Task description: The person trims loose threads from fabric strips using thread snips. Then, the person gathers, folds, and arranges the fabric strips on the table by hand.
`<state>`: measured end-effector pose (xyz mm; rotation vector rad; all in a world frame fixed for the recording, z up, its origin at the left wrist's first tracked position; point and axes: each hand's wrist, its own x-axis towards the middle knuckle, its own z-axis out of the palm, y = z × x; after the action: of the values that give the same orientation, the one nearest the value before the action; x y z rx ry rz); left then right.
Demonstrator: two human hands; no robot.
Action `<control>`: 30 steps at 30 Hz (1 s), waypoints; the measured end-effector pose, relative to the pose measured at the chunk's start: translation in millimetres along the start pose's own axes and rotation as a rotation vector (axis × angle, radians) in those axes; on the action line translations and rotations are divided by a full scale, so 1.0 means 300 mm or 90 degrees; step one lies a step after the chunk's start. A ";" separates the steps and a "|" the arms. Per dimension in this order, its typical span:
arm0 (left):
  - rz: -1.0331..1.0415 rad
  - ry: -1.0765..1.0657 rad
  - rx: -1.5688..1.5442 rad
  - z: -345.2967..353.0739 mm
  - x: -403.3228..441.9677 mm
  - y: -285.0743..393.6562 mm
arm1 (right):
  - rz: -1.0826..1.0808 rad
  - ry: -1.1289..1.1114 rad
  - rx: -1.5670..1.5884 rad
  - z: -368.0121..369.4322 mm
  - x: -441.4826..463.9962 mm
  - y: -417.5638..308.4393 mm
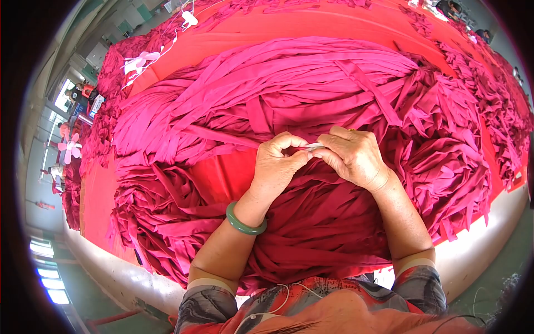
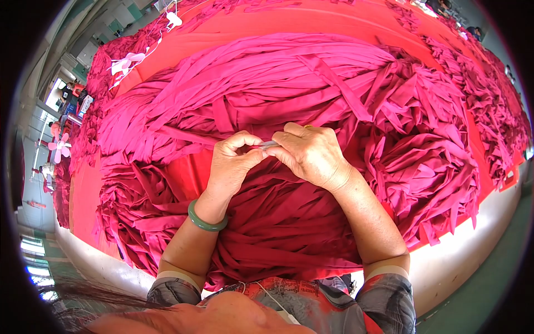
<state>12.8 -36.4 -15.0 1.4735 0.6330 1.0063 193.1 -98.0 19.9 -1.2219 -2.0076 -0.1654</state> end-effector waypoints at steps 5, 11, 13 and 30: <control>-0.002 0.000 -0.002 0.002 -0.001 0.008 | -0.002 -0.002 0.000 -0.002 0.001 0.000; -0.024 -0.002 0.025 0.003 -0.001 0.012 | 0.006 0.000 0.011 0.001 -0.004 0.007; -0.034 -0.007 0.046 0.000 0.000 0.015 | 0.039 0.023 0.042 0.009 -0.008 0.022; -0.126 0.031 -0.105 -0.007 0.004 0.037 | 0.165 -0.077 0.254 -0.032 -0.004 0.036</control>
<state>9.6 -36.2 -4.1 1.2195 0.6999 0.9195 207.3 -97.4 23.0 -1.2353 -1.8429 0.4251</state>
